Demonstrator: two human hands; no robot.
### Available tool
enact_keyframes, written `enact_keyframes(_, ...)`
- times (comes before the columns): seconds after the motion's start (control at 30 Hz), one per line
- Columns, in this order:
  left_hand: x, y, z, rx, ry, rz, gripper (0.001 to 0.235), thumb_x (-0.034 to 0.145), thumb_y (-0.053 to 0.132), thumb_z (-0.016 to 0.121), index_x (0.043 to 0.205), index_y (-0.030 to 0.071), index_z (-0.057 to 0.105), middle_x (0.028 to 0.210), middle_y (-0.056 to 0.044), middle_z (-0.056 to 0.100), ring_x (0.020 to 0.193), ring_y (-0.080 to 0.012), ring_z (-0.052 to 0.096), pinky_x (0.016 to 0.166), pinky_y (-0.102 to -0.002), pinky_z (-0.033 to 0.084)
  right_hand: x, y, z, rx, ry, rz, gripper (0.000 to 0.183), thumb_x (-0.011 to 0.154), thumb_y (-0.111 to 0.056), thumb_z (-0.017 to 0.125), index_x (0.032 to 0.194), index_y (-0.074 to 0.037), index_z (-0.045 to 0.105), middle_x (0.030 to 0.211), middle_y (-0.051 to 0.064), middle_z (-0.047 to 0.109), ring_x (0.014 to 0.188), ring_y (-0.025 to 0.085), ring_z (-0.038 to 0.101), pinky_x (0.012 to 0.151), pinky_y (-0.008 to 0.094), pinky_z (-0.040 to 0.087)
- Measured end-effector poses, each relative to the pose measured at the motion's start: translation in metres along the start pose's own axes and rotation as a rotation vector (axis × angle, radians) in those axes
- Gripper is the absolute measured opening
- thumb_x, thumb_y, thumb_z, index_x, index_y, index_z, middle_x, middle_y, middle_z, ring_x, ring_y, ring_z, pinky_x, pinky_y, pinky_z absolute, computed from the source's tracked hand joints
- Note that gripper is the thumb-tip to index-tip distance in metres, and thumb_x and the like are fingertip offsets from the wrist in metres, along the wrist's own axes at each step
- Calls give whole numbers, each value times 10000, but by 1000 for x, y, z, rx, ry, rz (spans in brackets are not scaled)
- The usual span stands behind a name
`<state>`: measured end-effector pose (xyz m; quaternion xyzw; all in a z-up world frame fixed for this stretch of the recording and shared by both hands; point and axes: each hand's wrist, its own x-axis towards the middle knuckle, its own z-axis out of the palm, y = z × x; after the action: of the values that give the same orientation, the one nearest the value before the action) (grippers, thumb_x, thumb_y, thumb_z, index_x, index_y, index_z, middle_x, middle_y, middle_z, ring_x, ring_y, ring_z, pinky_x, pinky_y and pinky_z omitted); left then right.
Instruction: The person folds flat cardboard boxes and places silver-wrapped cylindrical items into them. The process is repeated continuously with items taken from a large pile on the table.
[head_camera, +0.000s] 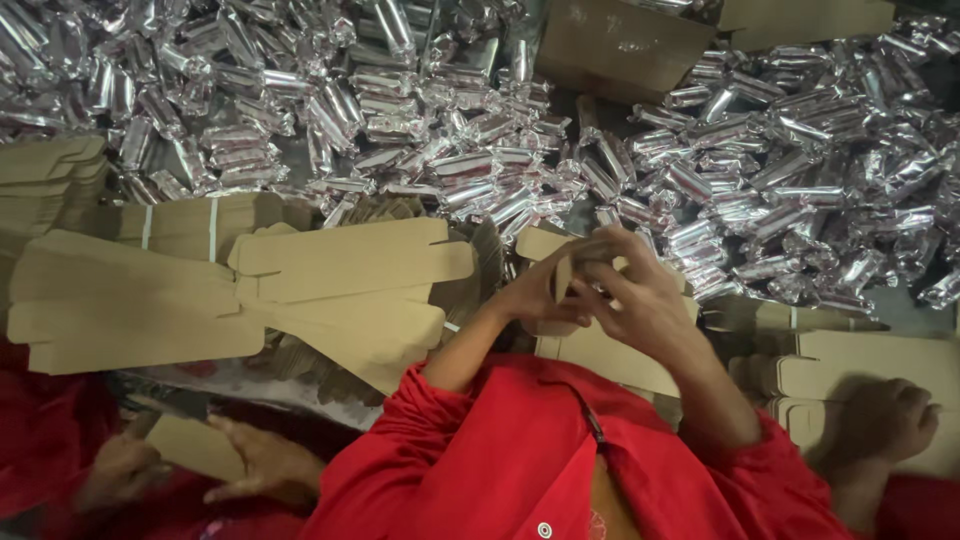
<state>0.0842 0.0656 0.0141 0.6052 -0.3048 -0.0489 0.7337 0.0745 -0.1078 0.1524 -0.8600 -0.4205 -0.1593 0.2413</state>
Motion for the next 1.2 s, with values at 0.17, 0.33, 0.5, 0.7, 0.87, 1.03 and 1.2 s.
enact_keyframes(0.17,-2,-9,1,-313,6,-372,1141,635,184,929,1580,131,293,1483,-113,532,1330,-257,574,1047,-501,567,-25,22,-13,-16,-72,-186,300,791,-214,786,1089,-185,785,1309,94,625,1212,262,633,1133,535,363)
enact_keyframes(0.33,-2,-10,0,15,-53,-52,1074,700,97,938,1589,71,336,1481,-155,544,1343,-274,554,1097,-471,508,-29,17,-4,-93,-154,-143,308,777,-211,810,1080,-166,778,1181,-21,711,1170,193,640,1232,609,156)
enact_keyframes(0.5,-6,-1,29,381,289,-146,908,736,163,851,1503,65,375,1360,-180,613,1237,-336,647,1022,-437,549,-29,11,5,-145,-127,-80,152,783,-179,796,927,-174,747,1123,-6,732,1082,211,642,1123,555,295)
enact_keyframes(0.7,-25,8,58,817,574,248,795,830,137,827,1492,71,392,1406,-240,549,1255,-433,606,1047,-466,540,-39,15,20,-41,-42,-32,128,776,-98,756,898,-83,721,1084,62,734,1096,251,640,1094,490,362)
enact_keyframes(0.87,-16,6,59,928,640,217,779,786,166,829,1433,82,402,1385,-219,546,1222,-405,595,1004,-478,542,-51,33,29,768,350,444,481,877,-138,751,1311,-85,549,1325,34,607,1272,198,552,1094,385,441)
enact_keyframes(1.03,-13,11,56,896,454,252,793,723,207,846,1383,133,412,1403,-208,512,1260,-387,557,1056,-524,450,-55,57,54,1543,107,788,603,878,-120,718,1440,-30,516,1349,70,620,1308,220,529,1098,364,441)
enact_keyframes(1.2,-14,16,55,807,427,261,864,841,227,838,1523,80,328,1525,-201,491,1342,-368,561,1129,-506,419,-60,53,67,1302,187,809,504,881,-58,688,1377,19,637,1283,110,635,1219,239,572,1014,384,471)
